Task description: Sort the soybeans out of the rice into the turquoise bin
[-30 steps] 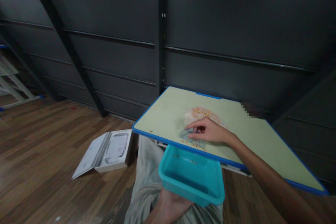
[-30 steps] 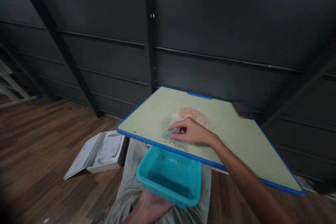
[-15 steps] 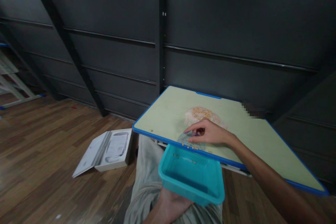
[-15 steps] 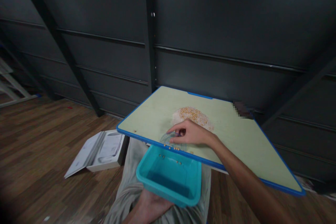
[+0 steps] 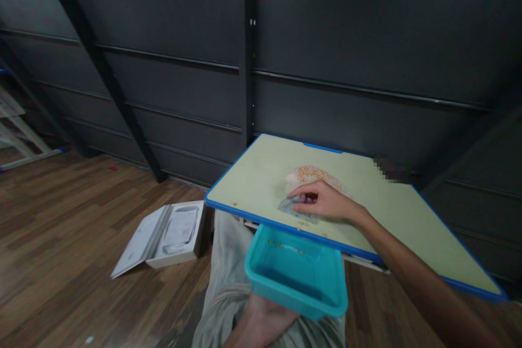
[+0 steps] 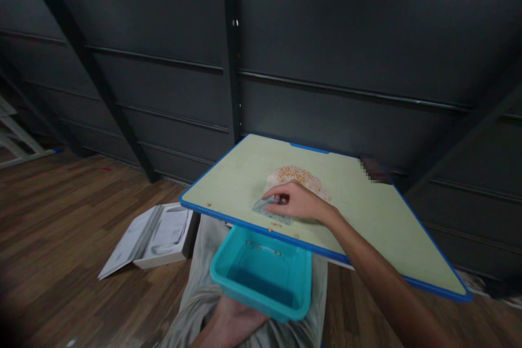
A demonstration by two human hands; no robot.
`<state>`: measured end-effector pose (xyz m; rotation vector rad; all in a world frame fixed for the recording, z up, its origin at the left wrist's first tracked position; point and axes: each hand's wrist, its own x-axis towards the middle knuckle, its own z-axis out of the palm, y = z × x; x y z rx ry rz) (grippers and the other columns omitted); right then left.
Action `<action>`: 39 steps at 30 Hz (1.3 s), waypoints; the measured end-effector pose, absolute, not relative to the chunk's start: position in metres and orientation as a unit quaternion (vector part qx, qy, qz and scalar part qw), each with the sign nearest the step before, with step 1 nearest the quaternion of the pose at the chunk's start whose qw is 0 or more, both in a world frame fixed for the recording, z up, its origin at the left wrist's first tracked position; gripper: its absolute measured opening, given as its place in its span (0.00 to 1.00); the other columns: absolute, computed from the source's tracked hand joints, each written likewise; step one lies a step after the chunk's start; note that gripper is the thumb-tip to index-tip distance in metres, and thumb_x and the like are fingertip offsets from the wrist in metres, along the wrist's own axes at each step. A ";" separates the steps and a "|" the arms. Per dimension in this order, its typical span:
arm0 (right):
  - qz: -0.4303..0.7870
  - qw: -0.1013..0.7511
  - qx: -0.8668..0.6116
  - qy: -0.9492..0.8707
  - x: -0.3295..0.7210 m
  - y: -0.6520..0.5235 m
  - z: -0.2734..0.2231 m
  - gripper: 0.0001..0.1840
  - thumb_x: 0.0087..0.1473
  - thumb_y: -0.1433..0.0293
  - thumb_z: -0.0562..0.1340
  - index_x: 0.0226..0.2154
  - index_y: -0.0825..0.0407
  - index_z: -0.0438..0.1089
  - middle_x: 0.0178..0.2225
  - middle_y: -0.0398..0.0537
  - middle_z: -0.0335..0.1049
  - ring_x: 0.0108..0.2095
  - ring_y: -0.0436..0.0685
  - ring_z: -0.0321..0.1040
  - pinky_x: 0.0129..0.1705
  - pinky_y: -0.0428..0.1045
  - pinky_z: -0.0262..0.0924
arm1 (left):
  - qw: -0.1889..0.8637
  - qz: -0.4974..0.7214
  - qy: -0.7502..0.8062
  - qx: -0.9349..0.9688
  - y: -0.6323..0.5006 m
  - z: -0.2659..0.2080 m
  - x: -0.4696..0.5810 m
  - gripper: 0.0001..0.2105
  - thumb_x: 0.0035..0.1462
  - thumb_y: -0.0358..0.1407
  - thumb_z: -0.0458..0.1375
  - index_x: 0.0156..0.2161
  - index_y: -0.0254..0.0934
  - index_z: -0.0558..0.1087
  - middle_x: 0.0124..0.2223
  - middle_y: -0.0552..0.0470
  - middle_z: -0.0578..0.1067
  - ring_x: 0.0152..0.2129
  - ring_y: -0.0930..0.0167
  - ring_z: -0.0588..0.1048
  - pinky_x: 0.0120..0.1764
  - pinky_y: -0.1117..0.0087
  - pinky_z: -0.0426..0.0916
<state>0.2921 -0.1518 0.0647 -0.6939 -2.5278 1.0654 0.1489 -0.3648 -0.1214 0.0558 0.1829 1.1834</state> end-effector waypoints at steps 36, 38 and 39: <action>0.238 0.179 -0.273 -0.915 0.301 -0.143 0.075 0.13 0.72 0.62 0.75 0.52 0.49 0.92 0.35 0.48 0.85 0.34 0.57 0.72 0.40 0.52 0.62 | 0.829 0.554 0.072 0.023 -0.368 -0.132 0.146 0.29 0.77 0.43 0.69 0.79 0.49 0.77 0.55 0.44 0.95 0.54 0.51 0.91 0.73 0.43 0.73; 0.271 0.165 -0.275 -0.908 0.301 -0.146 0.076 0.13 0.70 0.61 0.75 0.51 0.50 0.92 0.34 0.47 0.83 0.33 0.56 0.70 0.39 0.51 0.61 | 0.832 0.550 0.071 0.019 -0.368 -0.134 0.145 0.29 0.77 0.44 0.69 0.79 0.49 0.77 0.56 0.43 0.95 0.56 0.51 0.90 0.73 0.42 0.73; 0.289 0.157 -0.274 -0.904 0.300 -0.148 0.078 0.14 0.68 0.61 0.76 0.50 0.50 0.92 0.33 0.47 0.82 0.32 0.56 0.69 0.38 0.51 0.61 | 0.832 0.549 0.072 0.016 -0.368 -0.135 0.145 0.29 0.76 0.44 0.69 0.78 0.49 0.78 0.56 0.43 0.95 0.57 0.50 0.90 0.73 0.42 0.73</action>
